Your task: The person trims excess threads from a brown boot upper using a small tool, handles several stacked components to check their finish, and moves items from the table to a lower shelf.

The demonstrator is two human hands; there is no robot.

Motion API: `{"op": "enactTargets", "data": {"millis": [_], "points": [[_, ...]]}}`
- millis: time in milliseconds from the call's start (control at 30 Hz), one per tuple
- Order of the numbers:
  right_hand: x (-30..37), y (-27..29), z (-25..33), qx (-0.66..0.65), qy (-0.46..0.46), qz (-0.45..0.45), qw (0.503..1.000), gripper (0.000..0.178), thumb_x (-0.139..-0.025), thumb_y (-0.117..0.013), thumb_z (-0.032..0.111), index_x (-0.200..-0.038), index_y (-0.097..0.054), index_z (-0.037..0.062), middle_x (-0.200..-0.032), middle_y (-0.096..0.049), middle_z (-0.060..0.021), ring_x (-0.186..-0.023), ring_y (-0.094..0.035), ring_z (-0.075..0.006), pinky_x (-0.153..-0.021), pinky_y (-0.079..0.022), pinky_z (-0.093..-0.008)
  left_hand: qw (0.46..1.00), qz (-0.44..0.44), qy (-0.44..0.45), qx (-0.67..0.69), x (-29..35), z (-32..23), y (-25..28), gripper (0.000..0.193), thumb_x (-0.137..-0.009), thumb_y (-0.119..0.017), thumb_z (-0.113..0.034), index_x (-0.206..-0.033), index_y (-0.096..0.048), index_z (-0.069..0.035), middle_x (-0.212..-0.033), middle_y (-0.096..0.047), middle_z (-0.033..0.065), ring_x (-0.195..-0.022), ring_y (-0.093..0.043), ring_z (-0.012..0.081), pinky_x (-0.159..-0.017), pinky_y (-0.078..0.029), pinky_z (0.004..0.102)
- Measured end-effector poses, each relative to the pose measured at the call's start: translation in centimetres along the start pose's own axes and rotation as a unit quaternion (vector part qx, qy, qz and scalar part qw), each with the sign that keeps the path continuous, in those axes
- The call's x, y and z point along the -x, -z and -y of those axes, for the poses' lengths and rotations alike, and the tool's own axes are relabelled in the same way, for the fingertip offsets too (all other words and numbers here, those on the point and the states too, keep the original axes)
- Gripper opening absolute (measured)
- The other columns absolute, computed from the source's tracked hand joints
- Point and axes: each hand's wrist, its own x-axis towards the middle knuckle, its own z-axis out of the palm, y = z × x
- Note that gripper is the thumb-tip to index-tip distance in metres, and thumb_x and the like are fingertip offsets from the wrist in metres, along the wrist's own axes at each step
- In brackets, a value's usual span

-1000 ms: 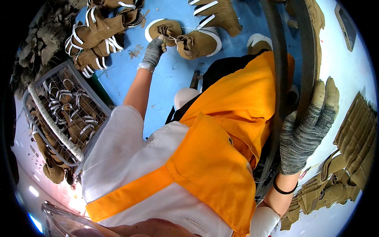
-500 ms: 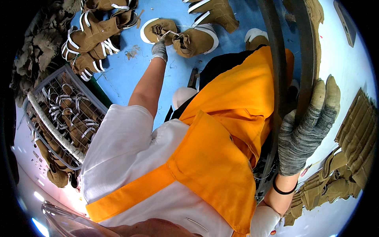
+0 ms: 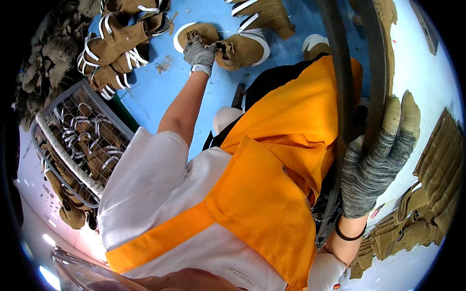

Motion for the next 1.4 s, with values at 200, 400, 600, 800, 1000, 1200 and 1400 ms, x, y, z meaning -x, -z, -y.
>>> {"op": "enactTargets", "data": {"millis": [200,400,600,800,1000,1200,1400], "points": [[-0.2,0.1,-0.1,0.005,-0.005,0.013,1.0,0.067,-0.073,-0.056,0.0,-0.139,-0.046,0.0085,-0.142,-0.045,-0.0172,-0.132,-0.04,-0.0369,-0.113,-0.03,-0.0477,0.971,0.16,-0.054,-0.168,-4.3,-0.4,-0.5,0.065,-0.077,-0.065,-0.059,-0.131,-0.058,-0.023,-0.136,-0.053,0.0149,-0.124,-0.052,0.0352,-0.1,-0.04,0.0528],[-0.2,0.0,-0.2,0.01,-0.015,0.024,1.0,0.061,-0.081,-0.055,0.006,-0.14,-0.045,0.0086,-0.143,-0.044,-0.017,-0.133,-0.039,-0.0366,-0.114,-0.029,-0.0474,0.974,0.13,-0.057,-0.174,-3.9,-1.6,-0.3,0.065,-0.079,-0.061,-0.064,-0.125,-0.064,-0.018,-0.132,-0.056,0.0139,-0.122,-0.053,0.0311,-0.096,-0.044,0.0482],[0.1,-0.2,-0.9,0.008,0.003,0.017,1.0,0.055,-0.088,-0.053,0.016,-0.141,-0.044,0.0089,-0.145,-0.042,-0.0168,-0.134,-0.038,-0.0365,-0.114,-0.029,-0.0473,0.957,0.168,-0.159,-0.174,-7.1,0.7,-4.8,0.046,-0.084,-0.06,-0.047,-0.113,-0.07,-0.013,-0.121,-0.063,0.0183,-0.11,-0.062,0.035,-0.09,-0.05,0.0458],[-0.1,0.4,-0.5,0.023,0.001,0.046,0.999,0.07,-0.078,-0.055,-0.001,-0.145,-0.038,0.009,-0.147,-0.038,-0.0177,-0.137,-0.036,-0.0359,-0.115,-0.029,-0.0437,0.915,0.191,-0.251,-0.253,-7.8,0.4,-4.5,0.039,-0.088,-0.059,-0.041,-0.111,-0.071,-0.013,-0.114,-0.067,0.0126,-0.107,-0.064,0.0316,-0.09,-0.05,0.0452],[0.0,0.5,-0.5,0.031,-0.005,0.047,0.998,0.064,-0.083,-0.056,0.005,-0.144,-0.039,0.0087,-0.146,-0.038,-0.0177,-0.137,-0.036,-0.036,-0.115,-0.029,-0.0437,0.892,0.192,-0.305,-0.273,-7.4,0.4,-1.4,0.037,-0.086,-0.059,-0.04,-0.111,-0.071,-0.016,-0.108,-0.069,0.0132,-0.105,-0.064,0.031,-0.087,-0.051,0.0451],[0.2,0.3,-0.8,0.039,-0.007,0.059,0.997,0.061,-0.087,-0.057,0.013,-0.144,-0.038,0.0082,-0.147,-0.037,-0.0182,-0.136,-0.036,-0.0357,-0.114,-0.03,-0.044,0.897,0.179,-0.299,-0.271,-7.6,0.0,0.5,0.035,-0.086,-0.058,-0.038,-0.107,-0.073,-0.013,-0.113,-0.068,0.0131,-0.107,-0.064,0.0306,-0.092,-0.05,0.0439],[-0.1,0.1,-0.5,0.006,0.004,0.031,0.999,0.062,-0.085,-0.056,0.01,-0.145,-0.038,0.0085,-0.147,-0.037,-0.018,-0.137,-0.036,-0.0359,-0.114,-0.03,-0.0436,0.941,0.119,-0.268,-0.169,-7.7,1.4,0.3,0.039,-0.087,-0.056,-0.042,-0.102,-0.073,-0.011,-0.11,-0.069,0.0148,-0.105,-0.064,0.0321,-0.089,-0.05,0.0444]]}}
